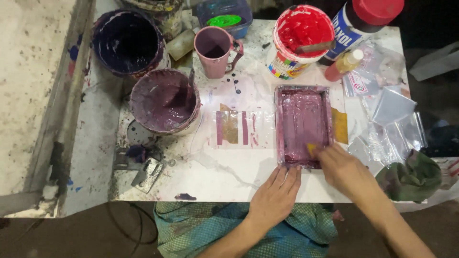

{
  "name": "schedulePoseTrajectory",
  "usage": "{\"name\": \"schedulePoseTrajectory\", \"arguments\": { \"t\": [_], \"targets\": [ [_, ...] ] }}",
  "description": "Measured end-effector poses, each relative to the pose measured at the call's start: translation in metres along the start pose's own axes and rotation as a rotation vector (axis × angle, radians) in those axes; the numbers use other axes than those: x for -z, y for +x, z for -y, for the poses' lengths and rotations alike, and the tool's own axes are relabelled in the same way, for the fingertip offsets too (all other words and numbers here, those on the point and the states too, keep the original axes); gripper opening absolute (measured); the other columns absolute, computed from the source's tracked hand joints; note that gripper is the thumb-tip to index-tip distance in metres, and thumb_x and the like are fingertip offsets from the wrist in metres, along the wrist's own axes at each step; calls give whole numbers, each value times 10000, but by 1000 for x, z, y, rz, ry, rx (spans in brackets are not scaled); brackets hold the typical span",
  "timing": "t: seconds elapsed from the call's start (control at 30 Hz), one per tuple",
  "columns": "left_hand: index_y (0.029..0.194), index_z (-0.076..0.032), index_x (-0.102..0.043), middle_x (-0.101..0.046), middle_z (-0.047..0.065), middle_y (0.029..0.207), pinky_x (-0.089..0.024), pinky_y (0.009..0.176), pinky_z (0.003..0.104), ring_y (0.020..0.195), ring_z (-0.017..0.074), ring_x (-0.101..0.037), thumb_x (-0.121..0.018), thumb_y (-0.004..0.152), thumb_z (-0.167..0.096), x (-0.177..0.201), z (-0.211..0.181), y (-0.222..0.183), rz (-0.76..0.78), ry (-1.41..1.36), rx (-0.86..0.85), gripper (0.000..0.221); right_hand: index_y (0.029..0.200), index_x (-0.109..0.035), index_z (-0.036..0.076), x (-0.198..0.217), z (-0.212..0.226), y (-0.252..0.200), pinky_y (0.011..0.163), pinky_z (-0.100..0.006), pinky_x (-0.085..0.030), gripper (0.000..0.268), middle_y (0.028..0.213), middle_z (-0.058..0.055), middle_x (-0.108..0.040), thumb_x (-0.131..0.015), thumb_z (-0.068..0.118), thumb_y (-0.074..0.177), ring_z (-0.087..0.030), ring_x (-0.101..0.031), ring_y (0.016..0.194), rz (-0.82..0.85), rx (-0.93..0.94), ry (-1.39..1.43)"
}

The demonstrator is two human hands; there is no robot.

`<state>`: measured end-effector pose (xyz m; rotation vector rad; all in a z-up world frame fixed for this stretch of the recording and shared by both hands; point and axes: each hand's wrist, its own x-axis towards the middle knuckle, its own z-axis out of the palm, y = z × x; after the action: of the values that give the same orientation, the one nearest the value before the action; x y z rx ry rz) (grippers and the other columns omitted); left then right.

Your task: Preparing a screen for printing by sanding the surface and applying a pink emulsion coating using a small squeegee.

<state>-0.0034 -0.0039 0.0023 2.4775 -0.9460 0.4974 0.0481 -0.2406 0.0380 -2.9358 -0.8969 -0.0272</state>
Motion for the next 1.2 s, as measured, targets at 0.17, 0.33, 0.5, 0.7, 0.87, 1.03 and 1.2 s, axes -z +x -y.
{"name": "schedulePoseTrajectory", "arguments": {
  "t": [0.17,0.33,0.5,0.7,0.87,1.03,1.2],
  "targets": [
    [1443,83,-545,-601,182,1318,-492,1128,422,1208,336,-573,-447,971,-7,0,1,0,9,34,-21,490,1217,-702,67,21,-11,36,819,-408,-608,309,939,-75,-701,-638,35,917,-241,-680,853,-83,-54,246],
    [1446,70,-549,-593,172,1343,-481,1132,421,1225,331,-566,-463,972,-19,-3,0,0,23,41,-9,490,1155,-719,13,3,-38,83,774,-394,-571,211,944,-88,-701,-643,-21,961,-283,-616,859,-289,44,110],
    [1432,84,-552,-601,194,1324,-495,1117,437,1204,349,-576,-444,975,-11,-2,0,0,8,22,-9,478,1253,-616,-7,-19,-22,44,805,-444,-516,540,964,-128,-618,-585,-116,725,-337,-587,885,-115,52,72],
    [1445,68,-548,-606,170,1326,-484,1122,418,1209,333,-580,-439,981,-46,-1,1,1,12,69,-19,490,1235,-731,97,37,2,40,882,-389,-576,362,965,-58,-776,-693,65,877,-221,-693,902,82,-57,375],
    [1448,70,-542,-599,172,1336,-481,1131,422,1214,334,-571,-445,983,-32,-1,0,1,16,61,-16,486,1148,-743,70,7,-51,80,801,-421,-553,253,927,-93,-724,-659,17,915,-303,-651,894,-175,-25,237],
    [1439,77,-547,-602,176,1316,-488,1131,431,1200,339,-576,-445,968,-15,-2,1,1,14,33,-7,491,1204,-628,-1,-12,-27,50,728,-479,-508,384,943,-148,-642,-552,-80,836,-355,-591,827,-117,-33,76],
    [1428,77,-560,-618,174,1301,-507,1111,413,1180,325,-596,-427,996,-29,0,1,2,-6,66,-22,464,1305,-655,13,15,-7,19,778,-400,-613,646,1005,-89,-730,-589,-208,701,-257,-680,923,89,-12,138]
  ]
}}
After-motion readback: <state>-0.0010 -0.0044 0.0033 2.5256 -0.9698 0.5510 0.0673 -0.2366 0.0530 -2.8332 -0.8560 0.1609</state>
